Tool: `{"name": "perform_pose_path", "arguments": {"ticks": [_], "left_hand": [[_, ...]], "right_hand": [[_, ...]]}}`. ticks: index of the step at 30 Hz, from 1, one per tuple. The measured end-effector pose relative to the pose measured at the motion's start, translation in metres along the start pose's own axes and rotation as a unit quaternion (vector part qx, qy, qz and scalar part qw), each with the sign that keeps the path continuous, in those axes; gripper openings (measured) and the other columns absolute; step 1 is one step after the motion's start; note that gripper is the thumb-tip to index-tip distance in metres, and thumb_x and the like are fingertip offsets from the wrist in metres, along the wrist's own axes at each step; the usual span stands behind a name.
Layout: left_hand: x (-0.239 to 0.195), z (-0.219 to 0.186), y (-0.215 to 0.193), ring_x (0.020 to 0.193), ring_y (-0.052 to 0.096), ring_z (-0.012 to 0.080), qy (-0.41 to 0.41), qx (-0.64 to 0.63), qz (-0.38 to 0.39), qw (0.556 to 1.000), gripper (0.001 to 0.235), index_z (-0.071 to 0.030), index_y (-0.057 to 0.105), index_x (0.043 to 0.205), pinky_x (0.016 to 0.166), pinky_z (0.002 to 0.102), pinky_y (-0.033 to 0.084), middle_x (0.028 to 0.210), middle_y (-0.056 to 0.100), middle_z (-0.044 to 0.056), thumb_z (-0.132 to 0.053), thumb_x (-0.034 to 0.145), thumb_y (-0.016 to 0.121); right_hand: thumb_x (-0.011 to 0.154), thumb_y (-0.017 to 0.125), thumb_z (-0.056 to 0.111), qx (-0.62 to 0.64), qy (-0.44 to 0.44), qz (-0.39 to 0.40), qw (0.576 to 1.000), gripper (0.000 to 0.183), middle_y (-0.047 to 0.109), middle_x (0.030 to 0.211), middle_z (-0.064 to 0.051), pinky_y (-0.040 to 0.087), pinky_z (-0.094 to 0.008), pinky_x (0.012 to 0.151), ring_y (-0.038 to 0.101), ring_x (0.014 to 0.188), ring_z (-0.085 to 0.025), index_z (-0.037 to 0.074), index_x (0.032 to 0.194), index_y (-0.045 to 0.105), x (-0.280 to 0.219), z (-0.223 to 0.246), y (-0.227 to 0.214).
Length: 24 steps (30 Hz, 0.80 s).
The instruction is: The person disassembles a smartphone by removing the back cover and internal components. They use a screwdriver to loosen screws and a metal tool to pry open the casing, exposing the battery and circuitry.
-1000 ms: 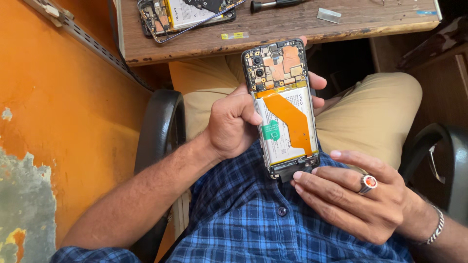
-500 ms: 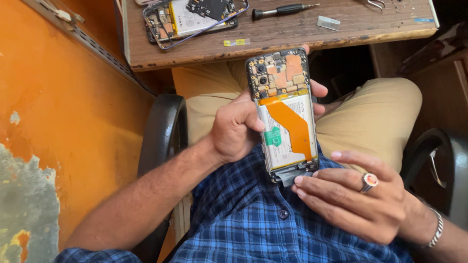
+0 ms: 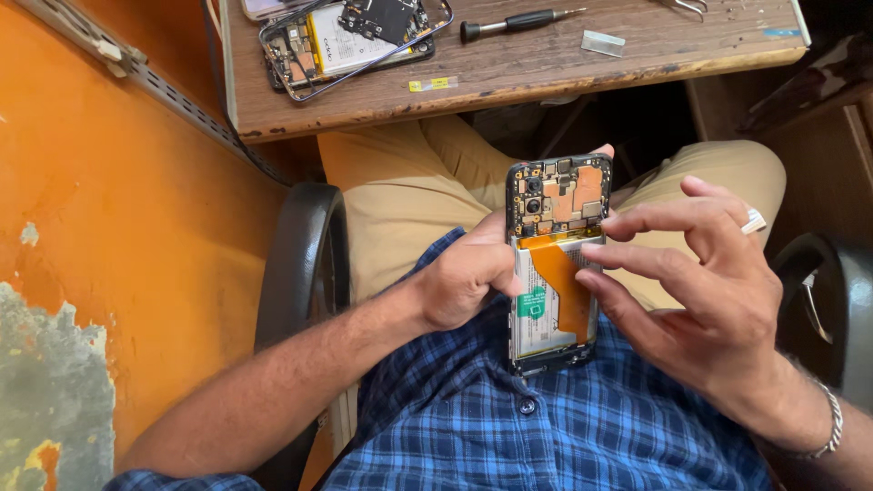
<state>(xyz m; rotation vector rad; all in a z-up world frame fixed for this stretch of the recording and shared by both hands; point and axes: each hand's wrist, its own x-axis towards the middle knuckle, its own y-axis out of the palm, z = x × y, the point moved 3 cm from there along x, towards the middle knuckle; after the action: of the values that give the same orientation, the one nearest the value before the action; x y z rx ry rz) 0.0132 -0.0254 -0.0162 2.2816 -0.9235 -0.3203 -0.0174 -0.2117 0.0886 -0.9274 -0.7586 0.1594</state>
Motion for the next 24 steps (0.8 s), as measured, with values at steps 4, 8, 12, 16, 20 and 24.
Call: {"name": "perform_pose_path", "arguments": {"ticks": [4, 8, 12, 16, 20, 24], "left_hand": [[-0.003, -0.003, 0.002, 0.132, 0.053, 0.0148, 0.027, 0.014, 0.035, 0.999, 0.073, 0.003, 0.040, 0.154, 0.113, 0.027, 0.044, 0.146, 0.055, 0.008, -0.002, 0.082, 0.045], [-0.007, -0.008, 0.008, 0.110, 0.053, 0.0108, -0.001, 0.061, 0.015, 0.998, 0.074, 0.000, 0.040, 0.156, 0.091, 0.025, 0.045, 0.133, 0.057, 0.005, -0.003, 0.082, 0.047], [-0.010, -0.022, 0.018, 0.106, 0.052, 0.0077, 0.017, 0.110, 0.030, 0.993, 0.076, 0.000, 0.041, 0.155, 0.089, 0.021, 0.045, 0.131, 0.057, 0.002, -0.003, 0.080, 0.050], [-0.014, -0.030, 0.024, 0.085, 0.046, 0.0066, -0.011, 0.143, 0.032, 0.989, 0.074, 0.000, 0.045, 0.153, 0.068, 0.021, 0.038, 0.115, 0.058, 0.001, -0.007, 0.079, 0.050], [-0.012, -0.031, 0.026, 0.082, 0.045, 0.0067, -0.017, 0.157, 0.038, 0.987, 0.075, 0.002, 0.046, 0.152, 0.067, 0.021, 0.038, 0.107, 0.057, 0.001, -0.009, 0.078, 0.051], [-0.012, -0.027, 0.025, 0.087, 0.047, 0.0081, -0.013, 0.151, 0.047, 0.987, 0.080, 0.001, 0.042, 0.156, 0.073, 0.022, 0.041, 0.111, 0.057, 0.002, -0.009, 0.077, 0.050]], "right_hand": [[0.074, 0.091, 0.014, 0.015, 0.038, 0.015, 0.999, 0.038, 0.067, 0.100, -0.005, 0.049, -0.046, 0.104, 0.067, 0.099, -0.021, 0.015, 0.109, 0.076, -0.001, 0.005, 0.002], [0.073, 0.090, 0.017, 0.127, 0.126, 0.067, 0.982, 0.046, 0.064, 0.094, -0.003, 0.054, -0.033, 0.096, 0.059, 0.084, -0.015, 0.015, 0.116, 0.074, -0.002, 0.010, 0.000], [0.076, 0.085, 0.010, 0.204, 0.137, 0.113, 0.963, 0.050, 0.053, 0.075, 0.004, 0.042, -0.043, 0.126, 0.051, 0.068, -0.006, 0.010, 0.124, 0.072, -0.003, 0.014, -0.008], [0.077, 0.085, 0.009, 0.224, 0.152, 0.116, 0.956, 0.046, 0.056, 0.078, 0.003, 0.039, -0.044, 0.124, 0.047, 0.064, -0.005, 0.008, 0.122, 0.074, -0.005, 0.015, -0.009], [0.076, 0.089, 0.011, 0.187, 0.163, 0.100, 0.964, 0.040, 0.068, 0.094, -0.001, 0.047, -0.030, 0.086, 0.054, 0.072, -0.008, 0.010, 0.114, 0.075, -0.005, 0.010, -0.005], [0.077, 0.087, 0.010, 0.091, 0.068, 0.012, 0.993, 0.036, 0.068, 0.102, -0.008, 0.057, -0.024, 0.069, 0.068, 0.081, -0.011, 0.009, 0.109, 0.073, -0.003, 0.013, -0.005]]}}
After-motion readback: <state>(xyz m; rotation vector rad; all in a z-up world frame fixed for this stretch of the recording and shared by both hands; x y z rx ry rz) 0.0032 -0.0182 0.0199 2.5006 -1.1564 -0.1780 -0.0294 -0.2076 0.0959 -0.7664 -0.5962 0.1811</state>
